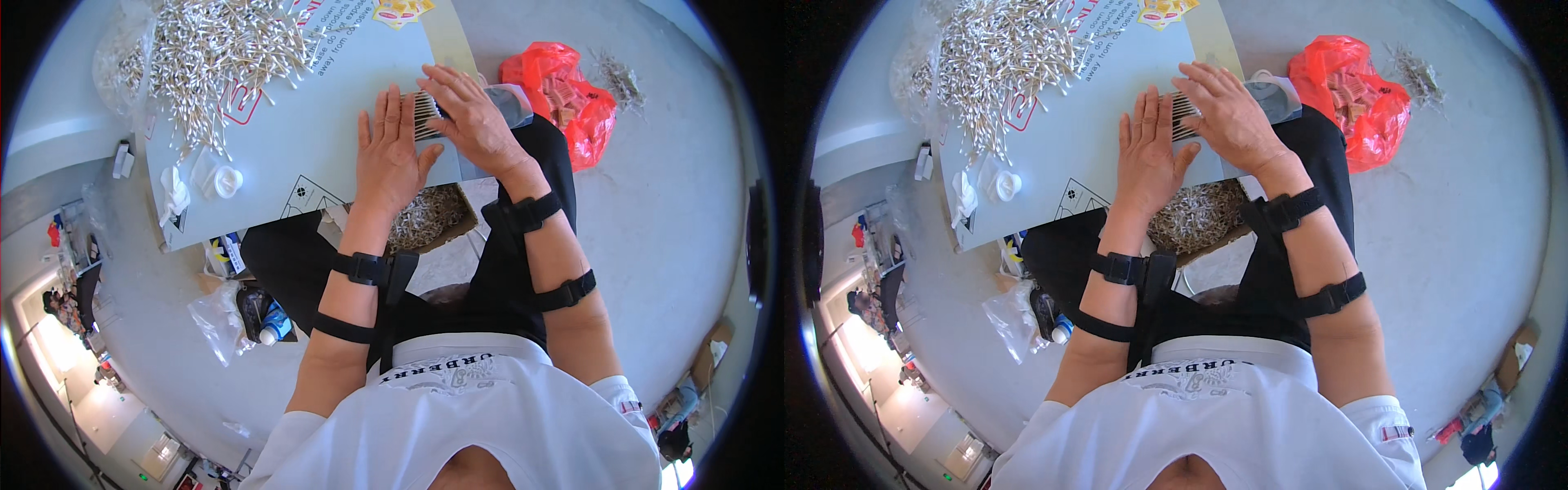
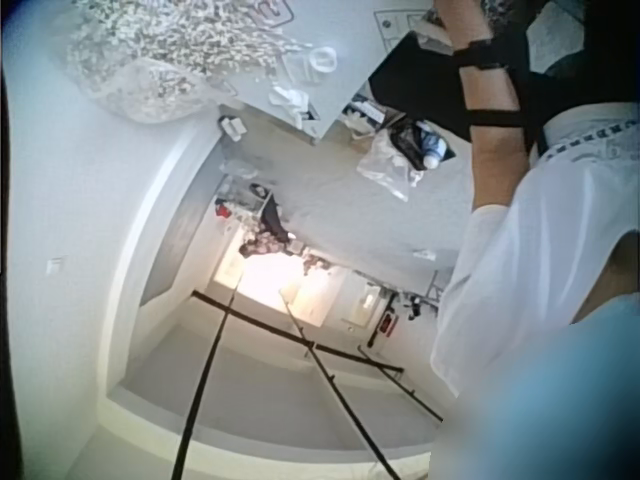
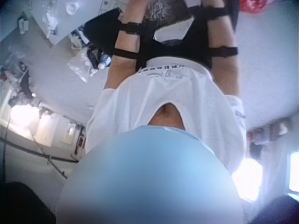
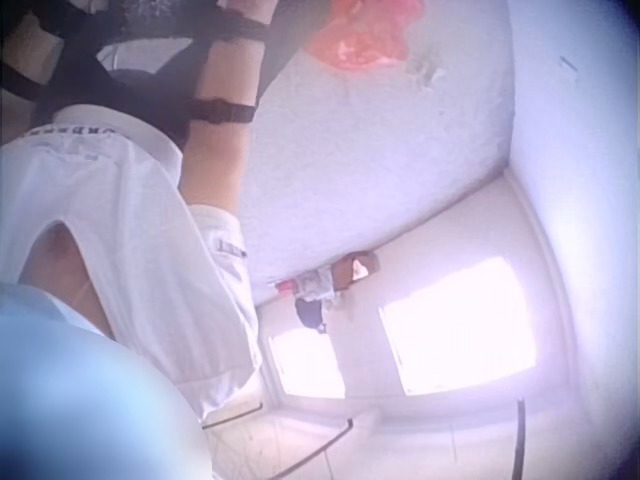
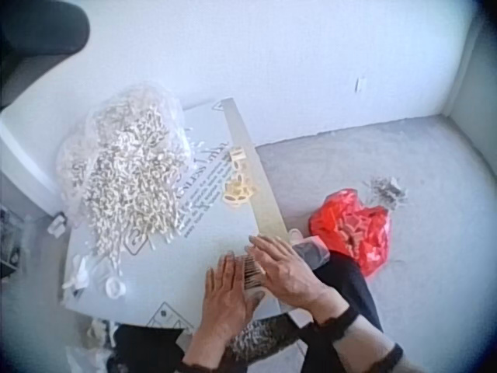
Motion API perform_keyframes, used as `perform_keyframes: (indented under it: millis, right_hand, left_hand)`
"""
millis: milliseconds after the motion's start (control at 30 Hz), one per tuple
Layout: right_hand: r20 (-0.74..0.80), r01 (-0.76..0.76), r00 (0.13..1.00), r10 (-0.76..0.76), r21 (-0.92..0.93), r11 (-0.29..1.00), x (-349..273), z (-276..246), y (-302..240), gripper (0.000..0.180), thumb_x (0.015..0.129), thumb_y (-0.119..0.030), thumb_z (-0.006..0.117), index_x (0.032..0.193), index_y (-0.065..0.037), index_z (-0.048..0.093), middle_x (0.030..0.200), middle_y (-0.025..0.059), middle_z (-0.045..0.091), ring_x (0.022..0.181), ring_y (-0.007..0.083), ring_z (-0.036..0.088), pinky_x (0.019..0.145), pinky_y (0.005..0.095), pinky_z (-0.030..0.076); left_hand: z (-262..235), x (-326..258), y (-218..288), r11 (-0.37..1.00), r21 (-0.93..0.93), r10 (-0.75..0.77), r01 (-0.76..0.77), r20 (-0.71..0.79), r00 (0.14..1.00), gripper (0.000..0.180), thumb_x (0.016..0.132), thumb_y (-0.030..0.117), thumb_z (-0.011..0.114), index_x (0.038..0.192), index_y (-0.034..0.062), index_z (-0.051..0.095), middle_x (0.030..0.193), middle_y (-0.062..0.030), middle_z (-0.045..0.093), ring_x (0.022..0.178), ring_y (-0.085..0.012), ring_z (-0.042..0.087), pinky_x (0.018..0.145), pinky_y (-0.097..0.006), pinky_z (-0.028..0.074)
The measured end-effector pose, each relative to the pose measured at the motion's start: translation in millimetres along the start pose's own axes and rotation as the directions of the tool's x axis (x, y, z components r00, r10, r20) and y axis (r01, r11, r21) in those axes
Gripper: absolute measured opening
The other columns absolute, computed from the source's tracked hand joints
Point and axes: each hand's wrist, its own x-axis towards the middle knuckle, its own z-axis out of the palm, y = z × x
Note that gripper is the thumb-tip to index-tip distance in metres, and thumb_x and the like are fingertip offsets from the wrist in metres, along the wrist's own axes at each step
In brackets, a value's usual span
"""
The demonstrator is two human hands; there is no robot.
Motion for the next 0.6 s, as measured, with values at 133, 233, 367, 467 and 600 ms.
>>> perform_keyframes:
  millis: [133,233,367,467,600]
  right_hand:
    - [0.149,0.094,0.986,-0.07,-0.162,0.982,-9,5,2,0.055,0.082,-0.018,0.07,0.134,-0.008,0.052,0.143,0.0067,0.048,0.136,0.0241,0.041,0.116,0.0434,0.03]
    - [0.111,0.106,0.99,-0.092,-0.13,0.986,-15,7,3,0.056,0.08,-0.018,0.071,0.133,-0.008,0.053,0.14,0.0054,0.051,0.133,0.0239,0.044,0.115,0.0434,0.031]
    - [0.062,0.107,0.993,-0.1,-0.128,0.986,-19,8,4,0.055,0.079,-0.017,0.072,0.13,-0.007,0.056,0.137,0.0065,0.054,0.132,0.0233,0.046,0.116,0.0436,0.03]
    - [-0.087,0.108,0.989,-0.117,-0.098,0.989,-20,-1,-2,0.039,0.08,-0.015,0.071,0.117,-0.006,0.062,0.127,0.0115,0.059,0.118,0.0274,0.057,0.104,0.0423,0.044]
    - [-0.29,-0.307,0.898,0.331,0.125,0.943,-20,-16,2,0.009,0.08,-0.009,0.066,0.084,-0.002,0.062,0.086,0.0161,0.065,0.078,0.037,0.063,0.068,0.0461,0.052]
  left_hand:
    - [4,-5,0,0.999,0.034,0.0,0.0,0.005,1.0,0.078,0.092,0.049,0.055,0.151,0.0054,0.027,0.159,-0.0169,0.022,0.148,-0.0318,0.018,0.118,-0.053,0.012]
    - [4,-5,1,0.999,0.046,0.004,-0.005,0.013,1.0,0.08,0.092,0.05,0.056,0.151,0.0047,0.027,0.159,-0.016,0.022,0.148,-0.0308,0.018,0.119,-0.052,0.012]
    - [3,-5,2,0.997,0.068,0.017,-0.02,0.048,0.999,0.081,0.09,0.048,0.058,0.151,0.0046,0.027,0.159,-0.015,0.023,0.148,-0.0298,0.019,0.119,-0.051,0.013]
    - [4,-7,0,0.999,0.054,0.005,-0.008,0.048,0.999,0.081,0.09,0.047,0.06,0.152,0.0061,0.026,0.159,-0.0142,0.022,0.148,-0.0286,0.018,0.119,-0.05,0.013]
    - [6,-8,-2,0.999,0.028,0.027,-0.027,0.002,1.0,0.08,0.091,0.047,0.057,0.153,0.0073,0.025,0.16,-0.0134,0.021,0.149,-0.0276,0.017,0.12,-0.05,0.012]
